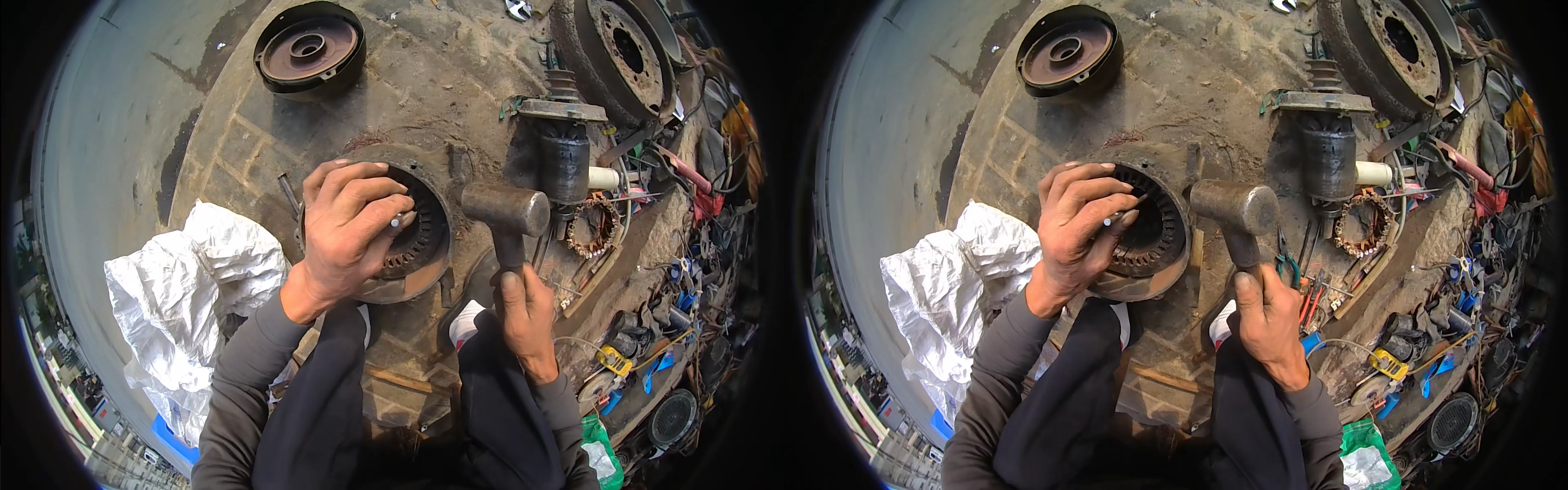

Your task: The person uses pliers and a hammer to remove copper windings and a metal ring from a motor stator. They repeatedly pry and hammer components, then flip the stator to continue removing parts.

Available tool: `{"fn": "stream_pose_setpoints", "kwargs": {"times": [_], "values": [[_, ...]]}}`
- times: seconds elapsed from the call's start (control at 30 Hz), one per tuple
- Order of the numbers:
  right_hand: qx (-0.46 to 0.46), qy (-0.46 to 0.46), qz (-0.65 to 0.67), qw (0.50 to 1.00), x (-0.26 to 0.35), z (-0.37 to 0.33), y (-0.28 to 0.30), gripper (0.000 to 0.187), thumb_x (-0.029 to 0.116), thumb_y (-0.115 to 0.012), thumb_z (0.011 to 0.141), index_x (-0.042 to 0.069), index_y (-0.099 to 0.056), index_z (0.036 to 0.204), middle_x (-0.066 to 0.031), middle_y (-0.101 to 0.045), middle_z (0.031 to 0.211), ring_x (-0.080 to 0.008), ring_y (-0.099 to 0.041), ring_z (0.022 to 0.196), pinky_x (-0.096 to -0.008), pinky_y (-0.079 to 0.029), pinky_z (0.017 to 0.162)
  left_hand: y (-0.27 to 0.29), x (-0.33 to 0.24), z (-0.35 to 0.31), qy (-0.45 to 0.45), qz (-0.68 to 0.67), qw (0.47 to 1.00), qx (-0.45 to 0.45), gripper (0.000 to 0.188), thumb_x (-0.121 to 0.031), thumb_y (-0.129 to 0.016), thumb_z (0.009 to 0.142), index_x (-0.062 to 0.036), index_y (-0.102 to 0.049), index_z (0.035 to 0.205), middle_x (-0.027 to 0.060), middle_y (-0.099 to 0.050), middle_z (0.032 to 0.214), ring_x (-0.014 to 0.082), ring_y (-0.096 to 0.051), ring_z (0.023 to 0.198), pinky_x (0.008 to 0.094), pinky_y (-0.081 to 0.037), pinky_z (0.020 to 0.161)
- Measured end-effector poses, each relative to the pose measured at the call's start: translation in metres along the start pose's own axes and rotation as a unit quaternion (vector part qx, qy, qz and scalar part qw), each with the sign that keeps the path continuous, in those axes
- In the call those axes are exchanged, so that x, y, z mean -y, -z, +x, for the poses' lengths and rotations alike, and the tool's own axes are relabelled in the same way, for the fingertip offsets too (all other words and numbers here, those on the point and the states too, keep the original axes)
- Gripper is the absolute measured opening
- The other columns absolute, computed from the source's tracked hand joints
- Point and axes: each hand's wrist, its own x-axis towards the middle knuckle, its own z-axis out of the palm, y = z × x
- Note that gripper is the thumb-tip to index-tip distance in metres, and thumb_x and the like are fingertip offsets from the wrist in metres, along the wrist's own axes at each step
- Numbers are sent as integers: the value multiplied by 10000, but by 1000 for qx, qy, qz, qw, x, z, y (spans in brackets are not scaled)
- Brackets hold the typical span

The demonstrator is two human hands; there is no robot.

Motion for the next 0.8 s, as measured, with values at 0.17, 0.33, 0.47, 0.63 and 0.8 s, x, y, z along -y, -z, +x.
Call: {"fn": "stream_pose_setpoints", "kwargs": {"times": [0.17,0.33,0.47,0.63,0.8], "values": [[-1,-41,16,999,-12,-5,6,442,390,-602,1145,-27,-646,1004,-31,-577,723,-111,-517,682,-315,-434,624,26,2,-2,116,-125,982,-79,255,71,-841,864,-14,-764,1091,104,-772,1005,255,-727,926,349,-585,822],[1,-81,79,994,-22,-4,2,445,405,-568,1158,-8,-706,1065,32,-575,769,-81,-476,689,-284,-386,631,34,5,-22,194,-168,961,-104,157,23,-783,979,13,-757,1133,120,-776,1079,185,-726,984,303,-569,887],[-7,-131,155,979,-26,-2,-4,466,470,-547,1160,38,-644,1015,50,-483,631,-45,-415,496,-240,-304,470,38,8,-32,203,-163,958,-125,195,41,-826,930,-5,-778,1113,96,-778,1022,161,-725,908,285,-570,802],[2,-180,165,970,-29,4,-12,513,509,-531,1155,29,-645,1012,29,-481,618,-72,-414,458,-258,-321,426,43,12,-38,205,-177,954,-131,194,24,-837,927,-9,-783,1110,87,-784,1010,158,-731,891,288,-574,789],[12,-209,184,960,-30,9,-20,513,525,-548,1144,41,-634,998,22,-490,624,-79,-427,457,-258,-327,419,44,16,-41,204,-183,952,-140,196,14,-840,926,-9,-783,1112,93,-792,1015,167,-745,911,297,-586,808]]}}
